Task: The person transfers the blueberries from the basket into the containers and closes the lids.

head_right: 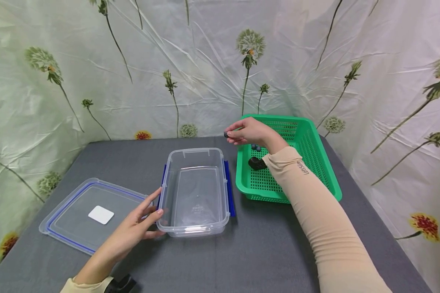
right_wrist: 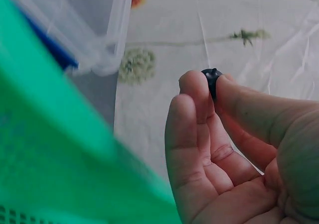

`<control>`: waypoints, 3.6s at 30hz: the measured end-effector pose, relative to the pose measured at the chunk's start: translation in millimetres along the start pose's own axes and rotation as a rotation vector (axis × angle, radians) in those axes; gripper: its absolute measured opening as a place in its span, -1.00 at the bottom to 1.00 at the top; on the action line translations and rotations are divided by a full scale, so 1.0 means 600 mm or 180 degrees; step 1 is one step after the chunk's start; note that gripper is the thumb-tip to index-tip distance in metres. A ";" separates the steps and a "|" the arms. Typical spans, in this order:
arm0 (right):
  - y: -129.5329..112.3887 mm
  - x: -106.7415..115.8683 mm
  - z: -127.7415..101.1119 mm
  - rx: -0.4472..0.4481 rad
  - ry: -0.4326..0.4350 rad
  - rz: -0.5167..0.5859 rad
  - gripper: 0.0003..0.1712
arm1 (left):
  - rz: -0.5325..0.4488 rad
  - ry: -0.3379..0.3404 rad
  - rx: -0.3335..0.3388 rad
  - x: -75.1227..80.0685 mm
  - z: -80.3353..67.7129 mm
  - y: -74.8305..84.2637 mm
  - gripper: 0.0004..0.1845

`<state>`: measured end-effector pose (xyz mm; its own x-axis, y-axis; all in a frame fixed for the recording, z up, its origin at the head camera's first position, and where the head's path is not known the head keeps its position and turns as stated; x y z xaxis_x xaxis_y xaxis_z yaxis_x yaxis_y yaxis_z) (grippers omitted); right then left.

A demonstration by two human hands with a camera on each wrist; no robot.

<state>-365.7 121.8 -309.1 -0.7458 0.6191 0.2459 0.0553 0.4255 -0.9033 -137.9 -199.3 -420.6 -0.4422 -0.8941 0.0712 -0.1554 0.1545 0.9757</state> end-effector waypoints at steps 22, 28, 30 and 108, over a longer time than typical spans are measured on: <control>-0.039 -0.171 0.123 -0.0280 -0.0622 -0.0584 -0.68 | -0.0017 -0.0004 0.0005 -0.002 0.004 -0.003 -0.27; -0.030 -0.199 0.142 -0.0451 -0.0718 -0.0780 -0.65 | 0.0011 -0.0022 0.0002 -0.001 0.003 -0.003 -0.28; -0.027 -0.205 0.149 -0.0503 -0.0749 -0.0837 -0.62 | 0.0024 -0.0030 -0.0001 -0.001 0.002 -0.003 -0.28; 0.040 0.062 -0.016 -0.0247 -0.0011 0.0279 -0.45 | 0.0017 0.0096 -0.0068 -0.009 -0.003 0.000 -0.29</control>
<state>-385.4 161.5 -318.4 -0.7382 0.6539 0.1657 0.1717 0.4197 -0.8913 -134.0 -195.0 -420.5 -0.4162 -0.9056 0.0822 -0.1342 0.1506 0.9794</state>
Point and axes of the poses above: each hand's wrist, its own z-axis towards the middle knuckle, its own x-axis out of the back of the hand, y = z × x, the point moved 4 cm from there along z, towards the middle knuckle, and after that the axes turned 15 degrees about -y, right-handed, at the moved point
